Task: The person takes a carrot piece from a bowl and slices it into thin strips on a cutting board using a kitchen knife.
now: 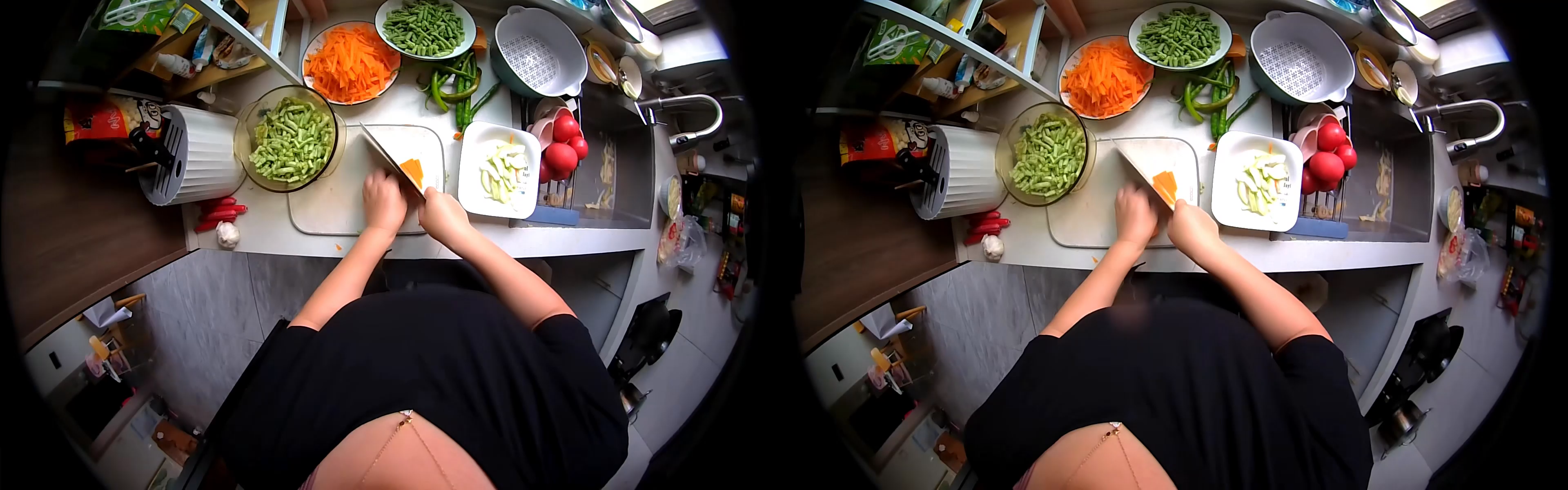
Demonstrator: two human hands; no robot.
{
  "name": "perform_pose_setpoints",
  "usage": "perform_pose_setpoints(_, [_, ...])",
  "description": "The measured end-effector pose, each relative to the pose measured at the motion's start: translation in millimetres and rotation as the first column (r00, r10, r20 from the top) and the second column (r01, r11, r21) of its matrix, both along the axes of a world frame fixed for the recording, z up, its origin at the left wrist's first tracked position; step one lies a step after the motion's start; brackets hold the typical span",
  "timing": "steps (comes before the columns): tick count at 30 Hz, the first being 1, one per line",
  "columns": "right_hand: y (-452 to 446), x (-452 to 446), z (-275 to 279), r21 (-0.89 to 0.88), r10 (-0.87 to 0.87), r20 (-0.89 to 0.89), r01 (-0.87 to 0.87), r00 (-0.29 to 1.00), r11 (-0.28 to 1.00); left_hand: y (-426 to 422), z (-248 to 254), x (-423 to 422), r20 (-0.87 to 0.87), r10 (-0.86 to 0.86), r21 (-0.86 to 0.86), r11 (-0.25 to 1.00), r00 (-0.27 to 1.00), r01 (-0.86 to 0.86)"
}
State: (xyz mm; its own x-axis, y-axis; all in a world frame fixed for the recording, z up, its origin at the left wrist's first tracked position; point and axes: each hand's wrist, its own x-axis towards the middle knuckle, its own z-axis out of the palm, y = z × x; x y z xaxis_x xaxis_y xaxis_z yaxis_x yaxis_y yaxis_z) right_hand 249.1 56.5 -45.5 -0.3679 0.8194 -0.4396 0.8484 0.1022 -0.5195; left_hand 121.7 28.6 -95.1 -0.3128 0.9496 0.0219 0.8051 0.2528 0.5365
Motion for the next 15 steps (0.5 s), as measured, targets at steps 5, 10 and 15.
perform_pose_setpoints(5, [20.7, -14.8, -10.8, 0.002, 0.019, -0.03, -0.019, 0.999, 1.0, 0.2, 6.3, -0.9, 0.016, -0.015, 0.088, 0.996, 1.0, 0.013])
perform_pose_setpoints(10, [15.7, 5.6, 12.3, 0.103, 0.014, -0.069, -0.007, 0.998, 0.995, -12.8, 6.1, -13.0, 0.04, 0.017, 0.067, 0.998, 0.999, -0.02])
perform_pose_setpoints(15, [22.8, 24.4, 13.5, 0.076, -0.096, -0.048, 0.099, 0.994, 0.992, -14.6, 32.5, -18.1, -0.161, -0.07, 0.198, 0.975, 0.984, 0.102])
